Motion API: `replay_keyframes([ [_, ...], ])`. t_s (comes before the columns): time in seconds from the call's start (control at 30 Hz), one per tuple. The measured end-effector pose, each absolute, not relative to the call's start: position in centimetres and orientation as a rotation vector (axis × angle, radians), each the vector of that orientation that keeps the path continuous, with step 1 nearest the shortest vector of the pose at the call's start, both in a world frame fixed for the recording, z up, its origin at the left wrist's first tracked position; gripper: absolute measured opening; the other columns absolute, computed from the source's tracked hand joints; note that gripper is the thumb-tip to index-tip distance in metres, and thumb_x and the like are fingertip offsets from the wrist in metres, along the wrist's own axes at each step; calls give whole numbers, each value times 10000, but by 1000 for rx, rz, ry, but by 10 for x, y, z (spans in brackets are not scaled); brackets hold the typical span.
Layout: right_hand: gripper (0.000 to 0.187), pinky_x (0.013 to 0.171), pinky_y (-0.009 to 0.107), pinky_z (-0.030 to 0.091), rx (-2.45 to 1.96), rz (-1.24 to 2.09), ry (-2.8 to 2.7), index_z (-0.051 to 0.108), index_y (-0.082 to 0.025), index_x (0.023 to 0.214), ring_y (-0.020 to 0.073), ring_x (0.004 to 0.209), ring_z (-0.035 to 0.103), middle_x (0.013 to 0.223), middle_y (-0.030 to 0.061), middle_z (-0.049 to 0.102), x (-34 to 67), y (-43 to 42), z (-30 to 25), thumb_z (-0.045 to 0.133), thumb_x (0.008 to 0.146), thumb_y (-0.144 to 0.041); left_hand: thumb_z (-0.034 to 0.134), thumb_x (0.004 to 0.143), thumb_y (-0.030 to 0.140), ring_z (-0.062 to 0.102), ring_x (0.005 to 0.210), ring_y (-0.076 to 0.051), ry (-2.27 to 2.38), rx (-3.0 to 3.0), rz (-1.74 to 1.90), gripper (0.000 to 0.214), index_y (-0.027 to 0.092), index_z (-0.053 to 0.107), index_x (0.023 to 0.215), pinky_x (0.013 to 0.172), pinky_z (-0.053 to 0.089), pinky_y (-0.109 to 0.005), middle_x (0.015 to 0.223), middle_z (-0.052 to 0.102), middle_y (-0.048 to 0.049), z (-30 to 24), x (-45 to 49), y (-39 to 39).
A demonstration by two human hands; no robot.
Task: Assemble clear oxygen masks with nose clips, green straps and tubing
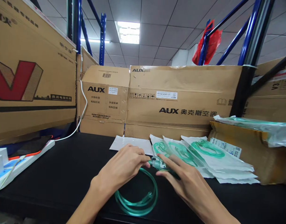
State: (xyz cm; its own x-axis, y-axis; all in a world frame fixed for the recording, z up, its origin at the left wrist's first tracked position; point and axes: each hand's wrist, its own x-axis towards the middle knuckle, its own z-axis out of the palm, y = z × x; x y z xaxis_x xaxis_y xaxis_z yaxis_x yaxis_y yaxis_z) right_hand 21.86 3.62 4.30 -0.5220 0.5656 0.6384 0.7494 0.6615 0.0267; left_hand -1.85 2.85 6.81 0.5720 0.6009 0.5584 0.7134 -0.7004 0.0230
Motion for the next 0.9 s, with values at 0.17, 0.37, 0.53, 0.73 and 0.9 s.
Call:
replay_keyframes([
  [0.17,355,839,475,610,-1032,-198,-2178,704,-288,1287,342,1033,738,1165,113,763,220,36,46,653,941,-348,622,975,110,629,846,-188,-1059,-2554,-800,164,221,738,944,802,422,-317,907,724,13,67,-16,28],
  [0.37,334,935,486,559,-1064,72,-2141,718,-217,1243,326,1062,732,1147,102,786,214,32,50,605,950,-329,589,972,57,634,853,-196,-1062,-2535,-797,214,207,737,934,800,431,-328,893,720,4,70,-14,26],
  [0.53,256,880,418,567,-1072,203,-2146,765,-255,1133,298,982,749,1055,46,815,208,26,59,597,951,-319,591,963,50,625,842,-202,-1046,-2520,-794,212,205,733,940,798,438,-344,879,712,2,72,-13,23],
  [0.73,307,824,397,575,-1090,410,-2151,785,-287,1145,306,930,739,963,12,820,204,19,69,568,964,-404,586,962,44,616,821,-194,-1035,-2520,-814,215,200,726,916,791,430,-346,864,710,10,70,-12,23],
  [0.9,320,835,398,575,-1081,513,-2103,805,-256,1063,317,974,726,1032,44,813,206,19,69,594,933,-458,596,963,60,617,833,-198,-1034,-2515,-819,197,200,733,937,795,432,-348,863,704,8,70,-11,25],
])
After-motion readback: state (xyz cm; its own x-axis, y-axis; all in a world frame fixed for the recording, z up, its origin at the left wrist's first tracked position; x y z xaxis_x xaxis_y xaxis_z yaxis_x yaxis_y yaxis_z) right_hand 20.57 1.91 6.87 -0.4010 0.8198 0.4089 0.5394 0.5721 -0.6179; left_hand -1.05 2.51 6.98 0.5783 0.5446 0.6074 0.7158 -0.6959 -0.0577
